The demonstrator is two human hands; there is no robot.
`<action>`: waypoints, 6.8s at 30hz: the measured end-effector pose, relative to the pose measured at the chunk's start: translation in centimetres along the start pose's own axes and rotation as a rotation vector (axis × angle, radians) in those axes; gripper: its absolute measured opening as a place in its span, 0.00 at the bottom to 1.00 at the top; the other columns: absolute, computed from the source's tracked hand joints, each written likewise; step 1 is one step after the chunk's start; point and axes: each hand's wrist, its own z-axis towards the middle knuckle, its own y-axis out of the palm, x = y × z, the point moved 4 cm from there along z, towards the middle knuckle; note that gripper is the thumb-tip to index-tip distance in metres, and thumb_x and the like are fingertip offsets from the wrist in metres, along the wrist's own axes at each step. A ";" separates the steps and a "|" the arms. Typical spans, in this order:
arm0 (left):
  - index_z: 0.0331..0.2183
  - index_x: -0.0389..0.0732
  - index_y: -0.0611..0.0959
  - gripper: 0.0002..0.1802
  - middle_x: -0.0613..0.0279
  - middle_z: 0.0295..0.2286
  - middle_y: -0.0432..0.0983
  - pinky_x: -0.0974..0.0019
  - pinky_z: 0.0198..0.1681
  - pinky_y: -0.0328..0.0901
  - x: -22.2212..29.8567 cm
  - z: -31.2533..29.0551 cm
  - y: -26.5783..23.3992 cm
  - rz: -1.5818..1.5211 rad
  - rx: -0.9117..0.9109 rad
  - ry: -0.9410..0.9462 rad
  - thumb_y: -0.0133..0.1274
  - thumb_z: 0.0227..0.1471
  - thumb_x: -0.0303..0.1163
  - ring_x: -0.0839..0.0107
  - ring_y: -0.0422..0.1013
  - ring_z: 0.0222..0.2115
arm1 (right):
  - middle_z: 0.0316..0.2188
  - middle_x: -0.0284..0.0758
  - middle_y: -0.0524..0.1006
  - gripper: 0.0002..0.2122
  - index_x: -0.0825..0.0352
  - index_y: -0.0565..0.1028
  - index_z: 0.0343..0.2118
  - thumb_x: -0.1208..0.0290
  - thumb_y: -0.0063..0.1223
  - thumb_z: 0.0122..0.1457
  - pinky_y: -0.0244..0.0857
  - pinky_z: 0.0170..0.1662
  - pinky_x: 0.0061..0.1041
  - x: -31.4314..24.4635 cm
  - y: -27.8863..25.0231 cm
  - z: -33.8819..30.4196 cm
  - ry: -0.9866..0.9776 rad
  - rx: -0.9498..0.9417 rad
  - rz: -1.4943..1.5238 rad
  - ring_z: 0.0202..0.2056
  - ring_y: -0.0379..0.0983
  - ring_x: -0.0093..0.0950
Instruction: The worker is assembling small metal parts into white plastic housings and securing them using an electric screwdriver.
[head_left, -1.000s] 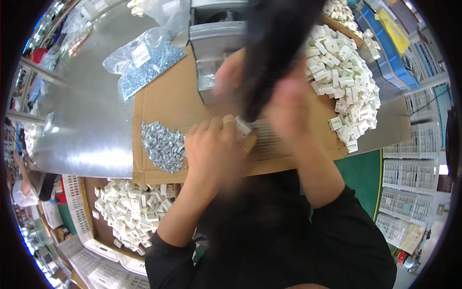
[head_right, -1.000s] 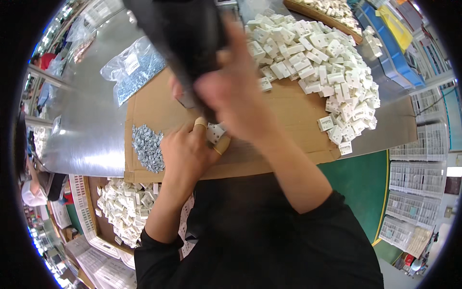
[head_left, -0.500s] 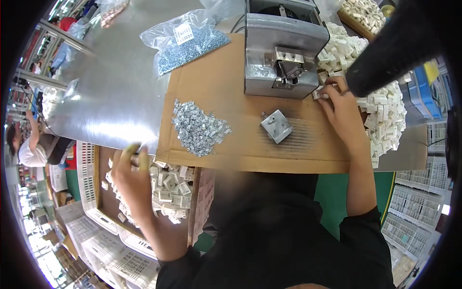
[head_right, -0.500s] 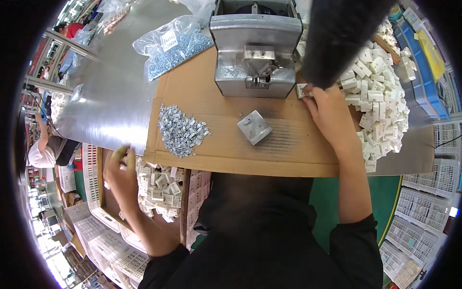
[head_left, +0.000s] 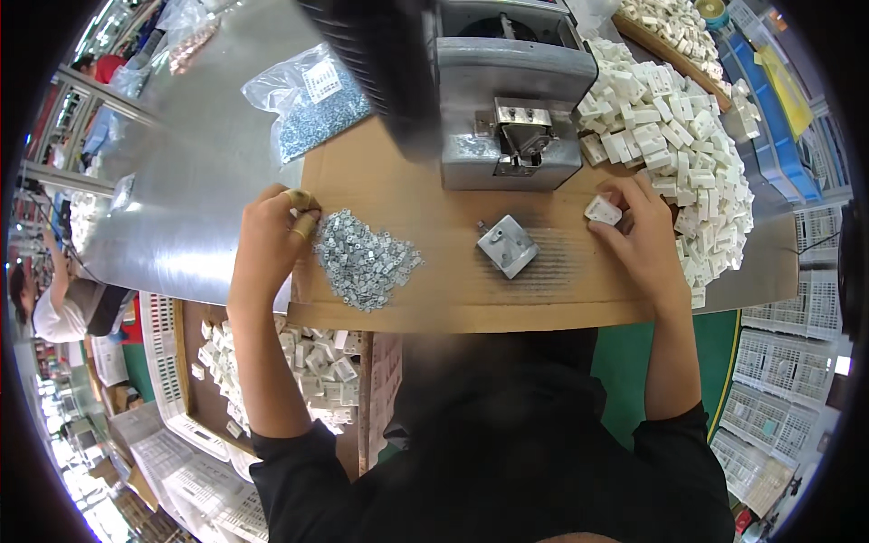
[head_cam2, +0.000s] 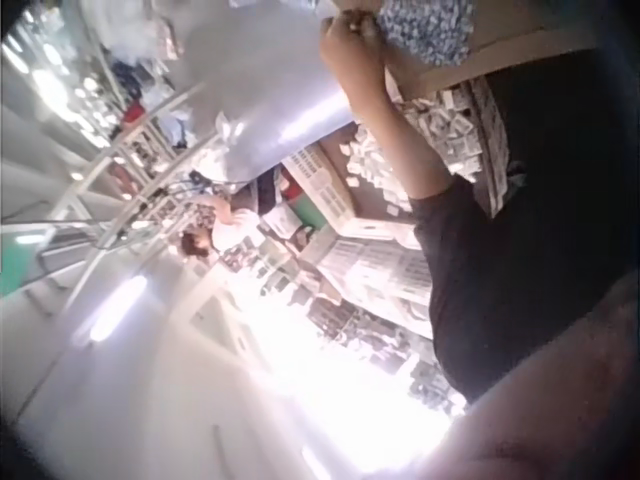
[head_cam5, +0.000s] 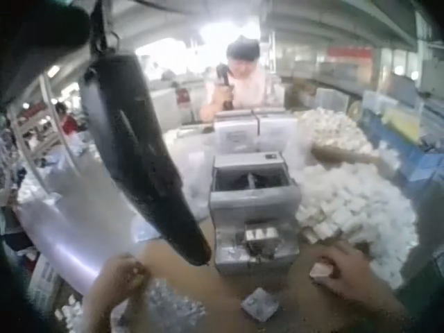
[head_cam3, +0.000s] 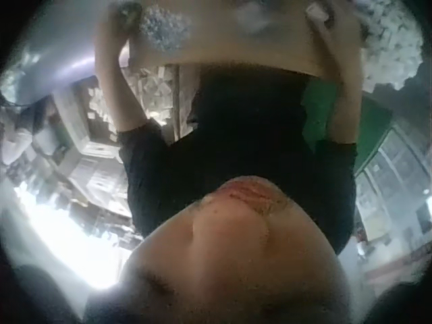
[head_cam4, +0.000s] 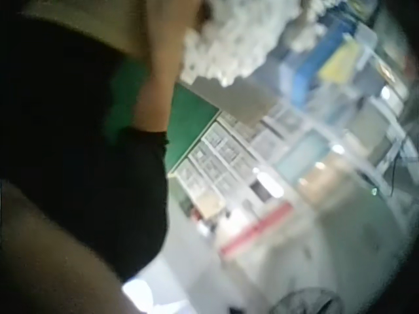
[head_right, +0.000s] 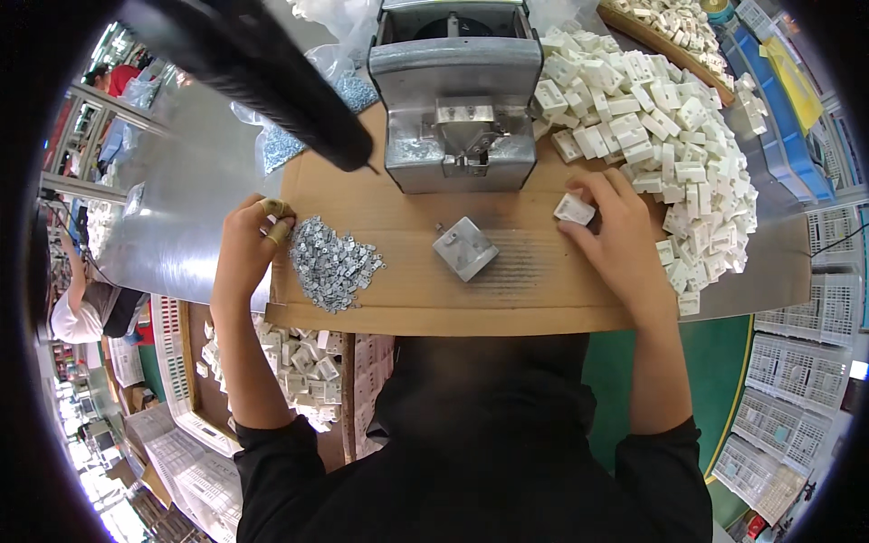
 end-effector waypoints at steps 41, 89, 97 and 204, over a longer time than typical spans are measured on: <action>0.59 0.38 0.74 0.43 0.50 0.45 0.74 0.59 0.45 0.70 13.7 -5.0 7.4 -0.308 -0.091 0.140 0.70 0.38 0.24 0.58 0.75 0.43 | 0.30 0.29 0.78 0.11 0.64 0.81 0.33 0.72 0.72 0.46 0.72 0.37 0.31 -8.4 2.8 -2.2 -0.736 -0.015 -0.046 0.34 0.76 0.31; 0.36 0.41 0.83 0.26 0.61 0.31 0.74 0.55 0.36 0.68 14.5 -2.3 9.0 -0.012 0.195 0.475 0.73 0.37 0.45 0.57 0.72 0.33 | 0.22 0.33 0.70 0.47 0.64 0.55 0.67 0.23 0.36 0.59 0.68 0.21 0.27 -9.9 0.9 5.9 -0.402 0.291 1.218 0.16 0.67 0.25; 0.36 0.41 0.83 0.26 0.60 0.30 0.73 0.55 0.37 0.68 14.2 -2.4 9.2 -0.041 0.190 0.438 0.73 0.37 0.46 0.57 0.72 0.32 | 0.21 0.33 0.70 0.46 0.63 0.56 0.65 0.23 0.36 0.58 0.68 0.21 0.29 -9.3 2.4 5.9 -0.342 0.388 1.289 0.16 0.67 0.25; 0.32 0.39 0.88 0.07 0.61 0.29 0.80 0.59 0.32 0.71 9.6 -6.5 3.4 0.174 0.163 0.107 0.67 0.47 0.27 0.57 0.78 0.27 | 0.56 0.40 0.74 0.25 0.67 0.76 0.54 0.66 0.67 0.54 0.66 0.58 0.39 -5.5 4.3 -0.9 -0.404 -0.231 -0.001 0.54 0.69 0.43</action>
